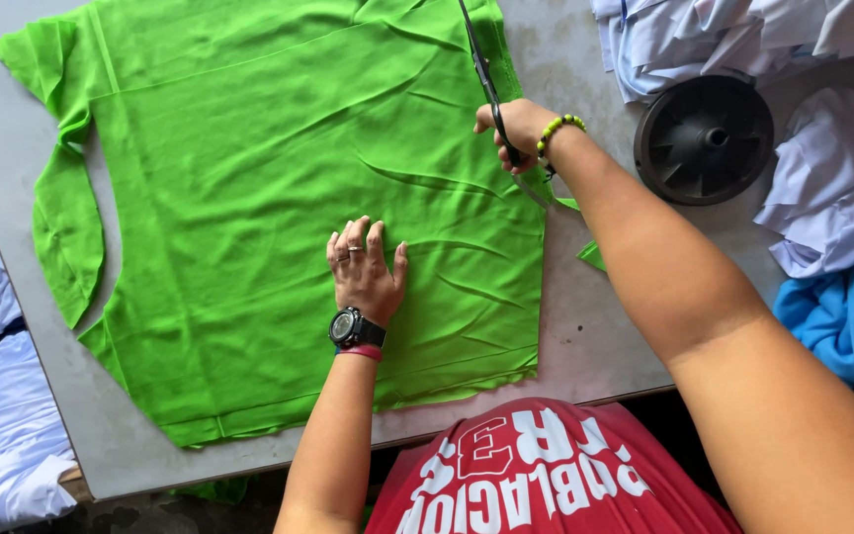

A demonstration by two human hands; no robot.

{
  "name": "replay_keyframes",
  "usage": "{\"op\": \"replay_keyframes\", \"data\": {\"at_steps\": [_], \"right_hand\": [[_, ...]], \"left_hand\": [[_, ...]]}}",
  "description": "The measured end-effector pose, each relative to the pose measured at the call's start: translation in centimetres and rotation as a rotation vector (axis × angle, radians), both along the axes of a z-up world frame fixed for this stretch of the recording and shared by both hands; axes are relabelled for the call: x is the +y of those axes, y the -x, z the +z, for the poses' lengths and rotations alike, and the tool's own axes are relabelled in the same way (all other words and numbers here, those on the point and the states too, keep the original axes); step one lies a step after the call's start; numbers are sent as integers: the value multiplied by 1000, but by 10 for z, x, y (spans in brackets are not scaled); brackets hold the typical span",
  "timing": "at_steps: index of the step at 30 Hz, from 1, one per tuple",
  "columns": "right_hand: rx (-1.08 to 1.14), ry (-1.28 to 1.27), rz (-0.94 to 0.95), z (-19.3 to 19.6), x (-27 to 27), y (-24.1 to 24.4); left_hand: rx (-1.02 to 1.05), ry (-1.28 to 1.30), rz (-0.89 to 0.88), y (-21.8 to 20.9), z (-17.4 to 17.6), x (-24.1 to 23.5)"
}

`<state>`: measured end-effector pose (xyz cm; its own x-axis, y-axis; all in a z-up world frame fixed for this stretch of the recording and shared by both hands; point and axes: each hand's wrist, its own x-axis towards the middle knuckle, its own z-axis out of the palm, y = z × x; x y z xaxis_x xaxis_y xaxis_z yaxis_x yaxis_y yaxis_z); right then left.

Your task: A person smooths out a piece of green fabric on a table and uses large scissors to cut out a specific shape.

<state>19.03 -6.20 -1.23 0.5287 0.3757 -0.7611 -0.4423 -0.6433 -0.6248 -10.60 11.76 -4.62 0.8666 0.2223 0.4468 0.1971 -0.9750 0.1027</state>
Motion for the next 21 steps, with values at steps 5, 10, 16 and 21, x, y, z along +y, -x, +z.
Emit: {"op": "replay_keyframes", "data": {"at_steps": [5,10,16,21], "right_hand": [[-67,-15,25,-31,8,-14],[-18,38,-57,24,11,-10],[184,-2,71,40,-34,-25],[35,-9,267,114,-89,6]], "left_hand": [[1,22,7,0,2,-1],[4,39,-12,0,15,-5],[-67,62,-4,-1,12,-2],[-33,141,41,-11,17,-3]]}}
